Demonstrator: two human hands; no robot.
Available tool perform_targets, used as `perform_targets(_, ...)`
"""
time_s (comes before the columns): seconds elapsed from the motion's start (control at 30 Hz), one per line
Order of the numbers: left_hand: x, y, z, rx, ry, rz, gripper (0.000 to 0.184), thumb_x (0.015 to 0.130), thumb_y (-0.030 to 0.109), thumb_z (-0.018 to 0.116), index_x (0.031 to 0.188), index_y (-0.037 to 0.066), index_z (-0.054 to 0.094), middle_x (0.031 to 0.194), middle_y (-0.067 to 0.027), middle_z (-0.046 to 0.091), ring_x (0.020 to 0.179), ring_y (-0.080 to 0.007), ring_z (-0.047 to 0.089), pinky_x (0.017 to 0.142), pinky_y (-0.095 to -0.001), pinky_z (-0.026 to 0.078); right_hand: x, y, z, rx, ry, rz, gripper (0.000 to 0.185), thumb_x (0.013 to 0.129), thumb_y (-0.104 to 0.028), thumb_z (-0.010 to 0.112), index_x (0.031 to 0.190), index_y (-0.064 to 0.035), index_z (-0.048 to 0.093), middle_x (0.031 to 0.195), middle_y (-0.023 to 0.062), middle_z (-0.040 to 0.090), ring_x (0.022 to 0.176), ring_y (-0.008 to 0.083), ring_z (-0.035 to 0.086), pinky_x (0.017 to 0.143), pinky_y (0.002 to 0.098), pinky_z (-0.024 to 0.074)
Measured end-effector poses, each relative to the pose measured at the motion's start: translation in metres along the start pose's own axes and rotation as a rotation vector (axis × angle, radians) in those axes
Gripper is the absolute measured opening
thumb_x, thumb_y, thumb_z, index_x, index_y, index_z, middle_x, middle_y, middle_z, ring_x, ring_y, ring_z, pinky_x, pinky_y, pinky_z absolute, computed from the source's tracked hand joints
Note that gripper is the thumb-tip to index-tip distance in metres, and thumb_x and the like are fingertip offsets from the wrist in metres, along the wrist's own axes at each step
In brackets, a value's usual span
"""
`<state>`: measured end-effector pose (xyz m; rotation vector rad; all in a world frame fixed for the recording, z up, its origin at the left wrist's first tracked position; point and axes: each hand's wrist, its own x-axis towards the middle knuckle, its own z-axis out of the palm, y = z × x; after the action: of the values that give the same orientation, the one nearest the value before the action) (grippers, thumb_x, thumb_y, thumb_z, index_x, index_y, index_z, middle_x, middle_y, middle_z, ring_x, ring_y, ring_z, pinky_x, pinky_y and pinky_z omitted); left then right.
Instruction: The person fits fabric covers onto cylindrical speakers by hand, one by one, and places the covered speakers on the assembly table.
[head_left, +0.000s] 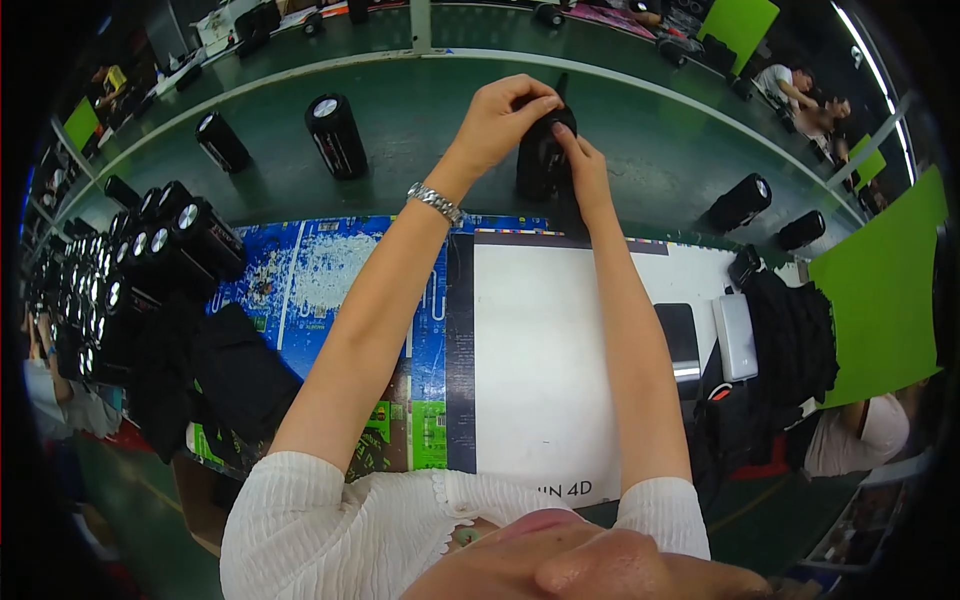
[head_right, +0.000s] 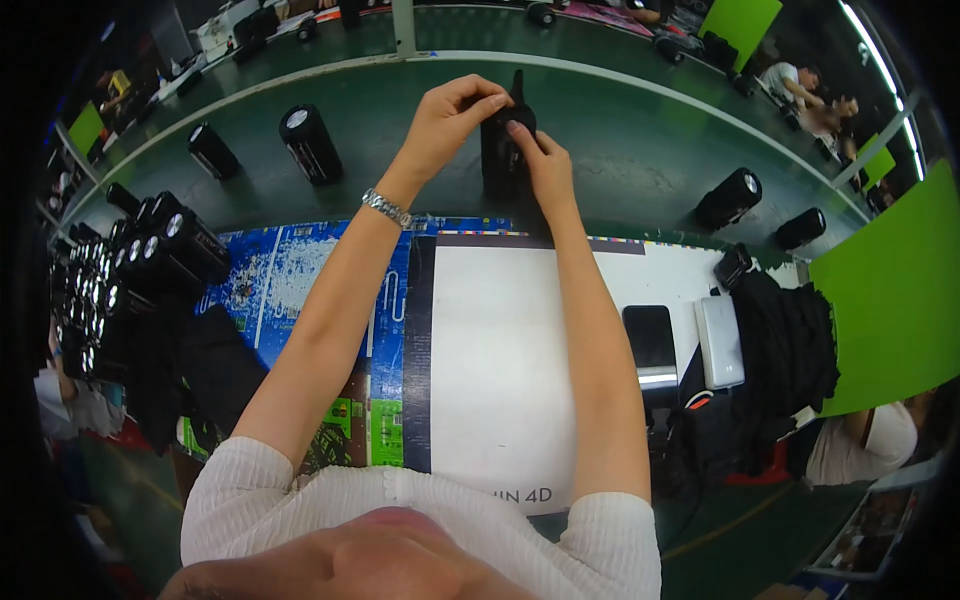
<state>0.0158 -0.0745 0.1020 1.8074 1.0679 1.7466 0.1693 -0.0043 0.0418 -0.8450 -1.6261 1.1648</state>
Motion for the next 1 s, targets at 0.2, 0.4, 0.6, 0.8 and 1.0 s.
perform_targets(0.2,-0.001,-0.011,0.002,-0.223,0.228,-0.149,0.029,0.094,0.027,0.055,0.105,0.002,0.063,0.089,0.0000,0.062,0.074,-0.0081,0.052,0.067,-0.0222,0.040,-0.001,0.002,-0.011,-0.316,-0.018,-0.016,0.062,0.078,-0.053,0.068,0.102,0.0038,0.064,0.089,0.0171,0.067,0.086,0.0220,0.063,0.079,0.0313,0.0477)
perform_targets(0.4,0.014,-0.051,0.022,-0.617,0.376,-0.479,0.054,0.097,0.049,0.041,0.116,0.002,0.057,0.108,-0.0092,0.063,0.098,-0.0154,0.060,0.086,-0.0293,0.044,-0.001,-0.084,-0.079,-0.826,-0.810,0.233,0.071,0.064,-0.037,0.080,0.118,0.0042,0.059,0.119,0.0178,0.061,0.112,0.0277,0.056,0.097,0.0299,0.0399)
perform_targets(0.6,0.021,-0.049,0.096,-0.499,0.159,-0.558,0.066,0.096,0.054,0.034,0.101,-0.004,0.064,0.092,-0.0097,0.068,0.086,-0.0162,0.063,0.076,-0.0253,0.047,0.062,-0.020,-0.067,-0.332,0.309,-0.248,0.034,0.082,-0.032,0.067,0.090,0.0009,0.069,0.083,0.0102,0.070,0.076,0.0237,0.067,0.070,0.0345,0.0513)
perform_targets(0.8,-0.017,-0.057,0.093,-0.750,0.483,-0.432,0.056,0.095,0.052,0.040,0.086,0.003,0.066,0.078,-0.0021,0.065,0.070,-0.0100,0.060,0.063,-0.0220,0.047,0.049,-0.015,-0.015,0.414,0.183,-0.067,0.039,0.086,-0.035,0.065,0.080,0.0035,0.068,0.072,0.0100,0.067,0.064,0.0150,0.063,0.061,0.0247,0.0490)
perform_targets(1.0,-0.021,-0.086,0.123,-0.170,0.565,-0.297,0.059,0.097,0.042,0.030,0.086,-0.002,0.067,0.078,-0.0145,0.067,0.070,-0.0291,0.060,0.074,-0.0381,0.045,0.047,0.069,-0.042,0.660,0.303,0.104,0.037,0.080,-0.031,0.069,0.077,0.0051,0.068,0.076,0.0151,0.068,0.065,0.0231,0.065,0.062,0.0310,0.0499)
